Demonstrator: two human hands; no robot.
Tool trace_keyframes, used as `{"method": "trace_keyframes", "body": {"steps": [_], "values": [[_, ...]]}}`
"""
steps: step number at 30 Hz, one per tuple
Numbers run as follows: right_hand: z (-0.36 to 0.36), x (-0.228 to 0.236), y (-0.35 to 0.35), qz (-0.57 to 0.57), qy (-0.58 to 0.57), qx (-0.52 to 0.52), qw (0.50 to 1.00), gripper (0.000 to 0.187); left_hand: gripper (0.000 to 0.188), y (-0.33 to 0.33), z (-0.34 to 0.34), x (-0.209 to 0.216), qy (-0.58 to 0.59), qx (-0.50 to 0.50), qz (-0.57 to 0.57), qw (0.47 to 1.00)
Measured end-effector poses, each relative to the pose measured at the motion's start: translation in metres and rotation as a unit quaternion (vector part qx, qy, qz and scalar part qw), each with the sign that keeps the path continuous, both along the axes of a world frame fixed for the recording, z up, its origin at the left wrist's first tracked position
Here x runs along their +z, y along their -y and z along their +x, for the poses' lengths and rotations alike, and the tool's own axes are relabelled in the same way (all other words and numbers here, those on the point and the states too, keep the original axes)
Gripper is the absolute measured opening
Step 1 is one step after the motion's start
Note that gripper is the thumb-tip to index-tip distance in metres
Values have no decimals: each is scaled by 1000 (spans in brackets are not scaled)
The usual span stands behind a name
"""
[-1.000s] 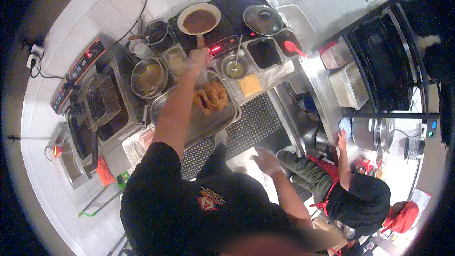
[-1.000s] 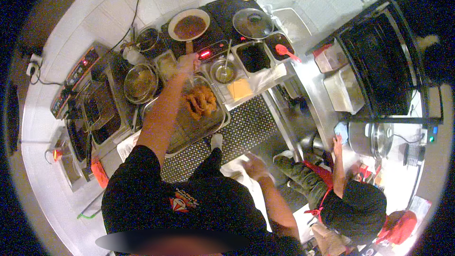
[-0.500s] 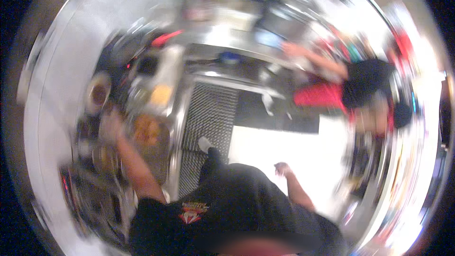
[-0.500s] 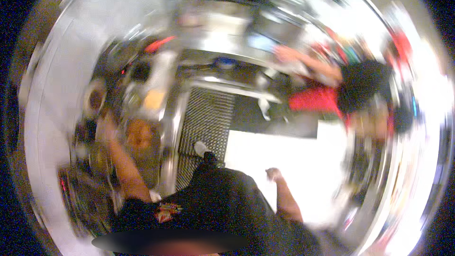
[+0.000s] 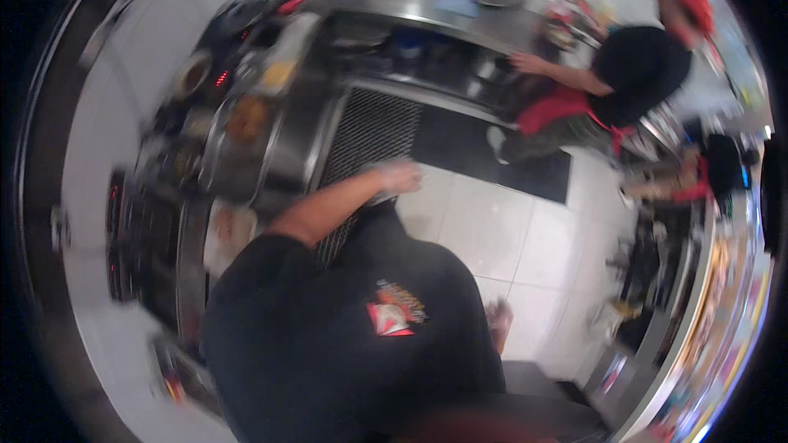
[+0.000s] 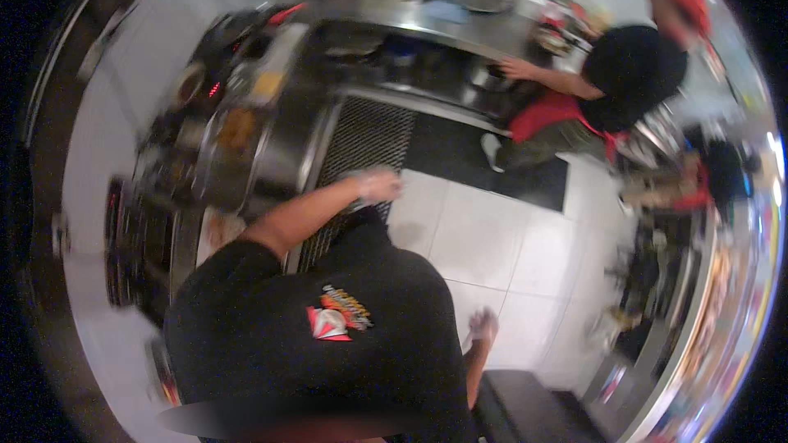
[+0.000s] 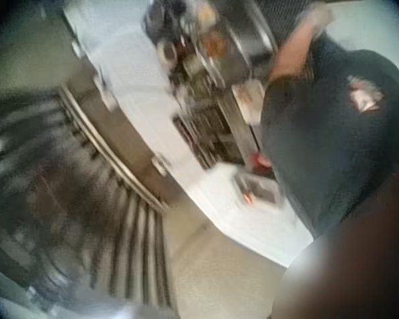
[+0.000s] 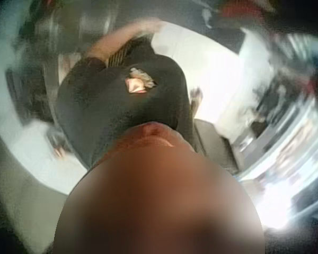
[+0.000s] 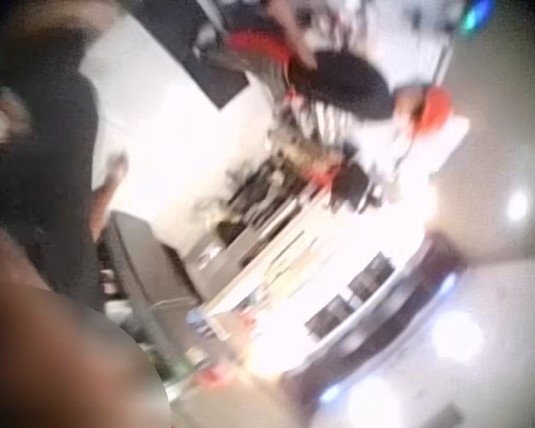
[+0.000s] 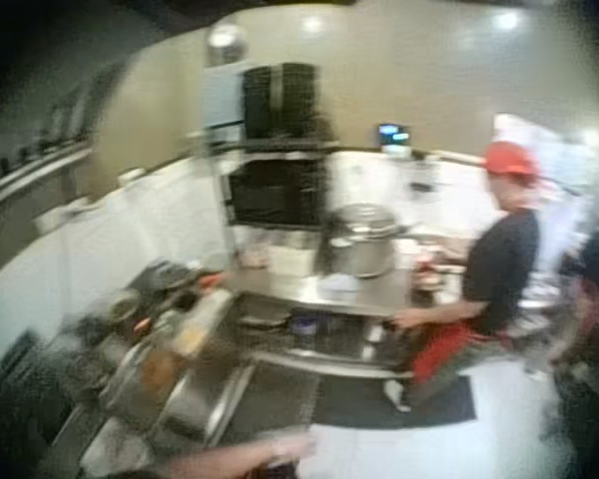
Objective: The person assembles a rice bowl by placing cooked chicken pieces on rice, adding a folded egg sheet, and topping with lettuce and other garnishes. They use a small pan and tongs to transfer the chicken, then arrange the toppings by hand.
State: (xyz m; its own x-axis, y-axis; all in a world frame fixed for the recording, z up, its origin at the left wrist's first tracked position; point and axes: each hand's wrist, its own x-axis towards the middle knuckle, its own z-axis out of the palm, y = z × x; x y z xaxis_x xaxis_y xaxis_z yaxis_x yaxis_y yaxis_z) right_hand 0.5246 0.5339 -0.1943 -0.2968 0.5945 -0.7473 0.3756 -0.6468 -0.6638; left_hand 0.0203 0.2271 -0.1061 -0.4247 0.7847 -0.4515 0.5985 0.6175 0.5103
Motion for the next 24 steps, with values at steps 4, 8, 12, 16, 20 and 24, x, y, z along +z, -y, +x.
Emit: {"method": "trace_keyframes", "body": {"steps": [4,8,12,16,20,24], "values": [[117,-14,33,-71,241,129,959,47,30,6,-1,-21,-85,-106,-15,991],[125,-30,47,-98,255,130,953,43,26,50,-5,-61,-123,-4,-78,989],[91,-32,42,-91,233,147,957,39,26,113,-31,-77,-206,30,-67,976],[45,-27,31,-68,199,145,967,35,33,170,-86,-59,-164,325,-87,927],[-37,-12,0,-28,116,85,989,32,30,239,-198,-47,-387,304,-43,869],[-122,28,-21,31,147,86,985,29,55,307,-317,-62,-200,383,-163,887]]}}
